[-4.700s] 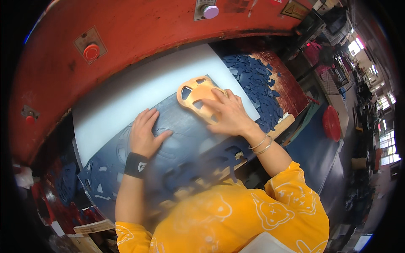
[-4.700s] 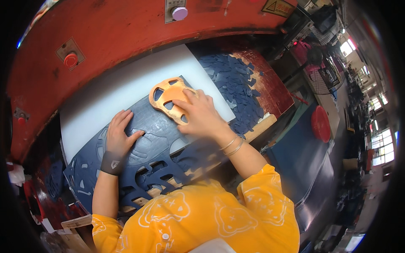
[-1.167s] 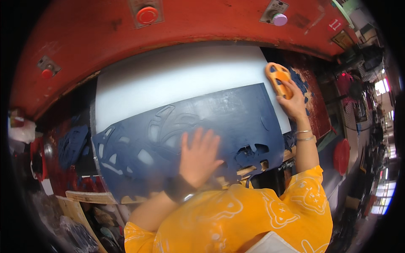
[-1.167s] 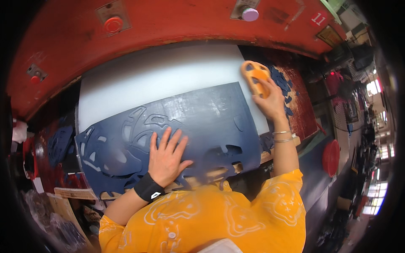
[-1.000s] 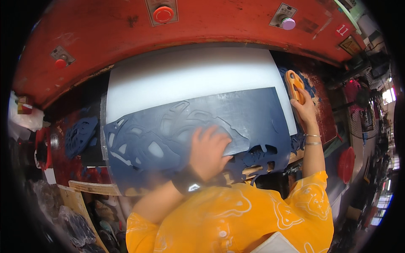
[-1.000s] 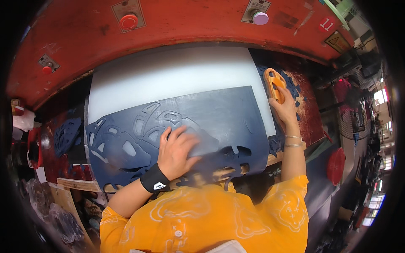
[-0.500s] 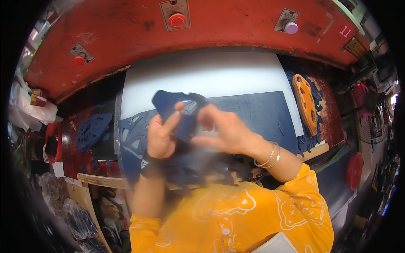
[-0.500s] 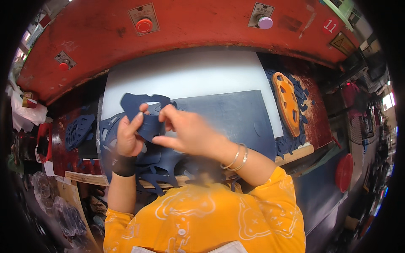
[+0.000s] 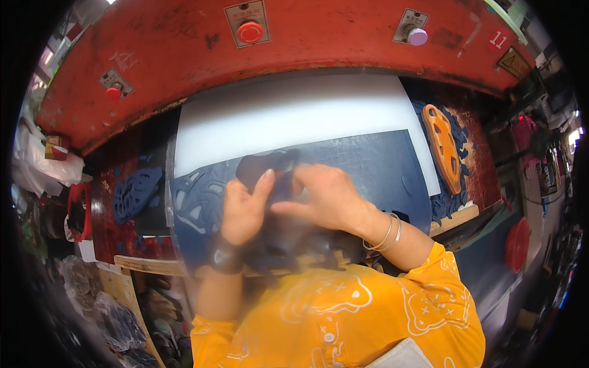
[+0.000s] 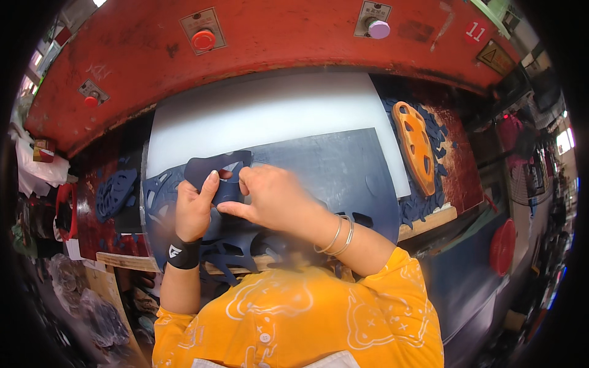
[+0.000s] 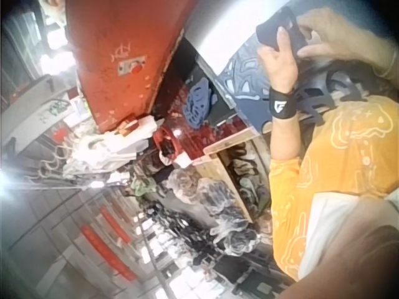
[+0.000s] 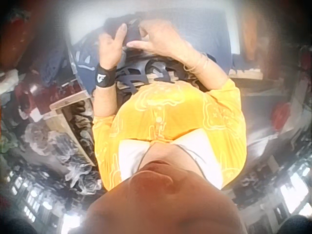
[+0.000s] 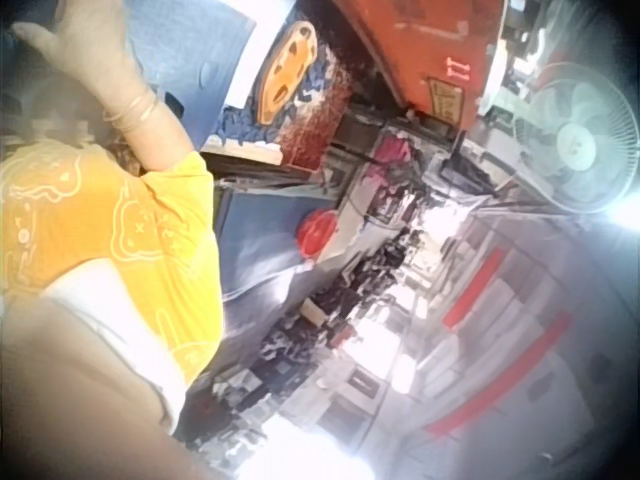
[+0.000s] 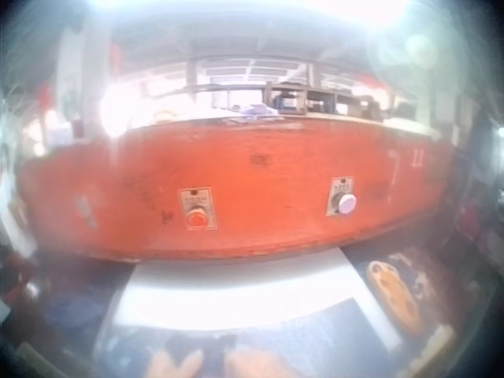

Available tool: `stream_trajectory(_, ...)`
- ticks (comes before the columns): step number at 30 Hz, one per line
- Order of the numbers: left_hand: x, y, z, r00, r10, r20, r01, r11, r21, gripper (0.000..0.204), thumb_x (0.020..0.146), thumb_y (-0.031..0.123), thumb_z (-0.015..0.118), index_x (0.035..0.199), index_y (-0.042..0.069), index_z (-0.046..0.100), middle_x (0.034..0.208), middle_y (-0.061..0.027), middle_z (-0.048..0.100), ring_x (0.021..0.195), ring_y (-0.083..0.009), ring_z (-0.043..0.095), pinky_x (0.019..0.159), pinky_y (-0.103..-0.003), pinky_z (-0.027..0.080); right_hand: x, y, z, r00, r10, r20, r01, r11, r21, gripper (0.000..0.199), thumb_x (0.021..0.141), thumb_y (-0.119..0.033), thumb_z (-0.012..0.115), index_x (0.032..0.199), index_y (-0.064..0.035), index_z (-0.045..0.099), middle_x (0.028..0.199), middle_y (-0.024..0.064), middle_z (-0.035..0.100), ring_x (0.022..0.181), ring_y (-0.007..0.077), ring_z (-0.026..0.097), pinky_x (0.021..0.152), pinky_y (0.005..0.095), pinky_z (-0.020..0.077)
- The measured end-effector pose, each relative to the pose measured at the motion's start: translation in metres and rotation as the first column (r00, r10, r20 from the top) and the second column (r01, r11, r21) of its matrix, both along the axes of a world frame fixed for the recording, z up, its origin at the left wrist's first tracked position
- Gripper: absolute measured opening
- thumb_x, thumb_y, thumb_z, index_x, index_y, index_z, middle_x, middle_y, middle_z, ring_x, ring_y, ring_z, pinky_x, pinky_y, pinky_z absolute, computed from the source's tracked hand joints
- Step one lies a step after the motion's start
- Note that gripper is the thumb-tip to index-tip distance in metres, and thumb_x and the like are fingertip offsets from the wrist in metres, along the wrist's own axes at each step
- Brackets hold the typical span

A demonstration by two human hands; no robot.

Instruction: The person places a perforated orange template onto a dark sheet of material on a press machine. They press the template into the material, remove it, and repeat the process with additional sheets. The person stacks the processed sheets and places them into a plastic bag.

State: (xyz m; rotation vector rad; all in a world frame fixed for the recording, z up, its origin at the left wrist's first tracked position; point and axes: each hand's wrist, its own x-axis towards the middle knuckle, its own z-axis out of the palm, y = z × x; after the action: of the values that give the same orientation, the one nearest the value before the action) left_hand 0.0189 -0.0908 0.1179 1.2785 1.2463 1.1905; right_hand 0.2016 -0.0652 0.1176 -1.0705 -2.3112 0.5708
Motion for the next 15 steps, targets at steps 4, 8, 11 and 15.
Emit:
stream_trajectory(4,0.012,-0.001,-0.004,0.996,-0.011,0.086,0.003,0.996,0.089,0.028,0.098,0.021,0.056,0.097,-0.004,0.070,0.086,-0.0033,0.070,0.068,-0.0049,0.055,0.059,-0.020,0.042,0.000,-0.006,-0.001,0.999,0.001,-0.050,0.002,0.998,0.063,0.041,0.080,-0.041,0.073,0.083,-0.0036,0.058,0.076,0.0118,0.063,0.076,0.0300,0.063,0.066,0.0395,0.0514)
stream_trajectory(8,0.016,0.002,-0.004,0.994,-0.002,0.109,-0.005,0.998,0.057,0.031,0.099,0.023,0.054,0.096,-0.003,0.071,0.085,-0.0040,0.070,0.066,-0.0061,0.055,0.060,-0.021,0.044,-0.004,-0.001,-0.011,0.990,0.028,-0.141,0.009,0.967,0.256,0.028,0.086,-0.031,0.068,0.082,-0.0036,0.061,0.075,0.0118,0.063,0.074,0.0297,0.063,0.066,0.0403,0.0514)
stream_trajectory(11,0.008,0.004,-0.006,0.995,0.014,0.102,-0.018,0.999,0.037,0.032,0.100,0.023,0.053,0.094,-0.003,0.071,0.083,-0.0044,0.069,0.066,-0.0075,0.057,0.062,-0.021,0.046,0.001,0.010,-0.023,0.953,0.131,-0.274,-0.068,0.972,0.225,0.019,0.089,-0.022,0.062,0.083,-0.0037,0.062,0.074,0.0125,0.063,0.072,0.0315,0.062,0.067,0.0404,0.0511)
stream_trajectory(15,0.004,0.011,-0.021,0.953,0.209,0.220,-0.229,0.971,0.067,0.033,0.101,0.023,0.049,0.096,-0.002,0.070,0.088,-0.0022,0.067,0.074,-0.0086,0.057,0.067,-0.024,0.047,0.012,0.020,-0.036,0.976,-0.098,-0.193,0.155,0.940,0.304,0.010,0.087,-0.010,0.059,0.078,-0.0063,0.060,0.072,0.0109,0.060,0.063,0.0310,0.058,0.060,0.0396,0.0441)
